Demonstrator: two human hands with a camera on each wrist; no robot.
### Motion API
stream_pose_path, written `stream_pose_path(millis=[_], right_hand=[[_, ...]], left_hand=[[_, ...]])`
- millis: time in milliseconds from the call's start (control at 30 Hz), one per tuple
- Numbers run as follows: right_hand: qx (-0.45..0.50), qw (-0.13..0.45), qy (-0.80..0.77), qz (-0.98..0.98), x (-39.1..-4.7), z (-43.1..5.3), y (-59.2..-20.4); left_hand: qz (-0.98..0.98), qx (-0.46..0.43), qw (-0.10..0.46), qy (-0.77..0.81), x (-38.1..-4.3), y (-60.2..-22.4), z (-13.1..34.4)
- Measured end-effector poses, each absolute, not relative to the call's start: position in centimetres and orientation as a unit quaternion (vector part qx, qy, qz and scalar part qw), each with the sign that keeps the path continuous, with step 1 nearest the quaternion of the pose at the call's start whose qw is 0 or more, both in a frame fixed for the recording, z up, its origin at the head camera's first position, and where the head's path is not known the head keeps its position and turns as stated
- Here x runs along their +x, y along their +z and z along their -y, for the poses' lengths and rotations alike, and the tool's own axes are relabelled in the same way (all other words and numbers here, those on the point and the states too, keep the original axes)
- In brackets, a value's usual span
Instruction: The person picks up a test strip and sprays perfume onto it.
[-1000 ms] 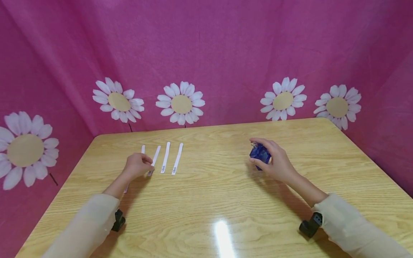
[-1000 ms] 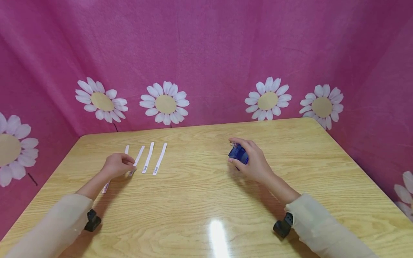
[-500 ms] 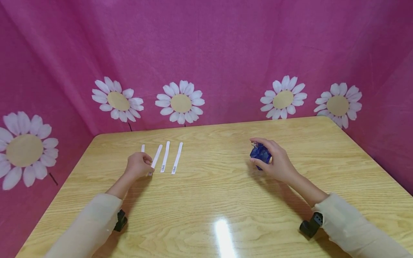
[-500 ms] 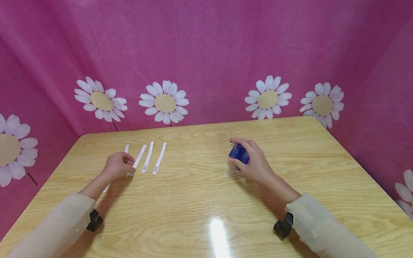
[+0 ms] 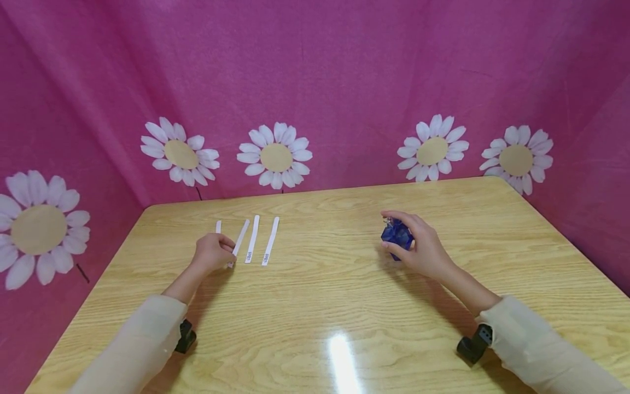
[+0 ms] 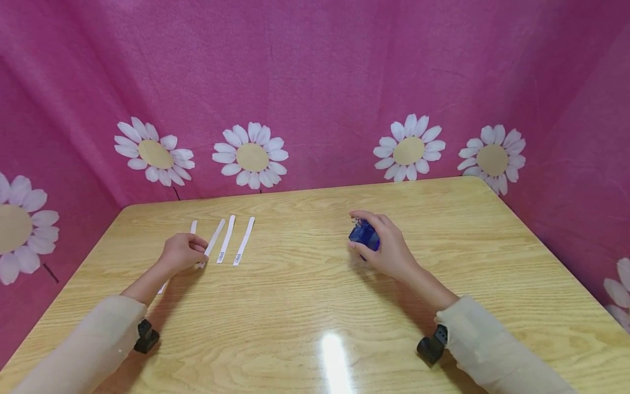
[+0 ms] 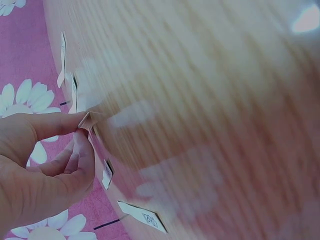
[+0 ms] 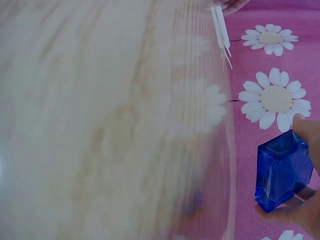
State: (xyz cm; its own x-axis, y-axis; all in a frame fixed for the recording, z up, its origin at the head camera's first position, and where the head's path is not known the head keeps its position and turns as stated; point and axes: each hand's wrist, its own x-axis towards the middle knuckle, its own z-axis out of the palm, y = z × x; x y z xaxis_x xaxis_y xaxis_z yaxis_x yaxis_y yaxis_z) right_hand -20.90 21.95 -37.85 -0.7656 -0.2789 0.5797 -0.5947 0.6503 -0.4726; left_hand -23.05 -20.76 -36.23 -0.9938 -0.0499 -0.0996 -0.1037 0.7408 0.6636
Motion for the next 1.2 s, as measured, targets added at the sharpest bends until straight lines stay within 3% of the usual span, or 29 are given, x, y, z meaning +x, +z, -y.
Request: stream_pose_path(millis=[700,1200], right_hand=[[0.253,0.233,0.348,0.872,-21.0,-21.7,-37.4],[0.262,0.220,0.358,0.869,-21.2,-20.9,-37.0]], left_hand=[[-0.941,-0.020,0.030,0.336,-22.5,-36.0,21.2],[-0.826,-0.033,0.138,0.545,-22.9,-36.2,19.4]])
